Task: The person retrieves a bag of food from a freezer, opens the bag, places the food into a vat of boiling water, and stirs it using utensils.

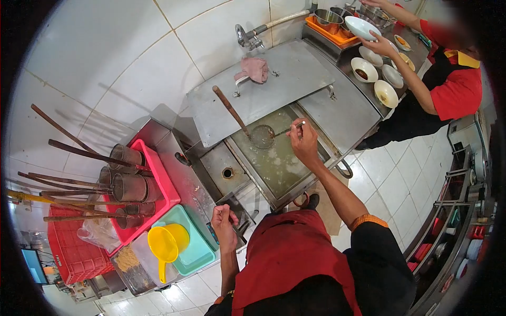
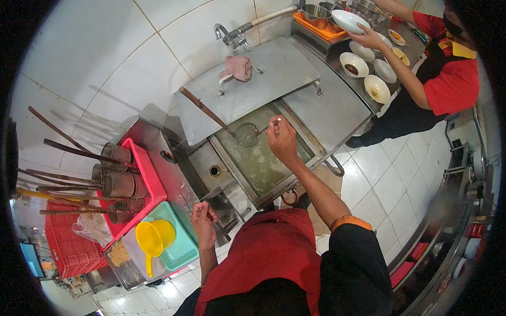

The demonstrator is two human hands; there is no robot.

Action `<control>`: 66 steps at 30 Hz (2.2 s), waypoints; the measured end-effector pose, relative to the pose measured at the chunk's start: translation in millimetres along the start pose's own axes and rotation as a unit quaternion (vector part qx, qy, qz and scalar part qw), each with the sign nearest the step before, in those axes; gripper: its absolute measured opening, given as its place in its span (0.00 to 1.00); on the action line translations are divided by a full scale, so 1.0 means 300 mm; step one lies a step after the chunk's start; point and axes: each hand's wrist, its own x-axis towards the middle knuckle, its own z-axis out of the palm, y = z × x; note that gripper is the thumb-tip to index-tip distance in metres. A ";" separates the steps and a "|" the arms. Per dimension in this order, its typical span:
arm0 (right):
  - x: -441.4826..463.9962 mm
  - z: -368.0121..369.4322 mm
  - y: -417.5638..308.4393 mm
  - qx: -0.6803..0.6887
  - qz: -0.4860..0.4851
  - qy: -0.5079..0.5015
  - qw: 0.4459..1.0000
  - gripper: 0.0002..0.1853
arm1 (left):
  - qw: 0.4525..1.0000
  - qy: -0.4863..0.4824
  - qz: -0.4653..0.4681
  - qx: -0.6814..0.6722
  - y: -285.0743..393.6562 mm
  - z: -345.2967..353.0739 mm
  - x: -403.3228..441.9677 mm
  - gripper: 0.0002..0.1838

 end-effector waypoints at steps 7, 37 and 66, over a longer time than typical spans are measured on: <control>0.067 -0.043 -0.245 -0.050 -0.113 -0.023 0.992 0.05 | 1.000 -0.003 0.003 -0.007 -0.019 -0.010 0.003 0.08; 0.075 0.016 -0.050 -0.089 -0.058 -0.094 0.990 0.07 | 0.999 0.001 0.025 -0.021 -0.042 -0.016 -0.005 0.09; 0.156 -0.076 -0.345 -0.001 -0.072 -0.133 0.989 0.05 | 0.999 -0.026 0.036 -0.031 -0.025 0.003 0.006 0.08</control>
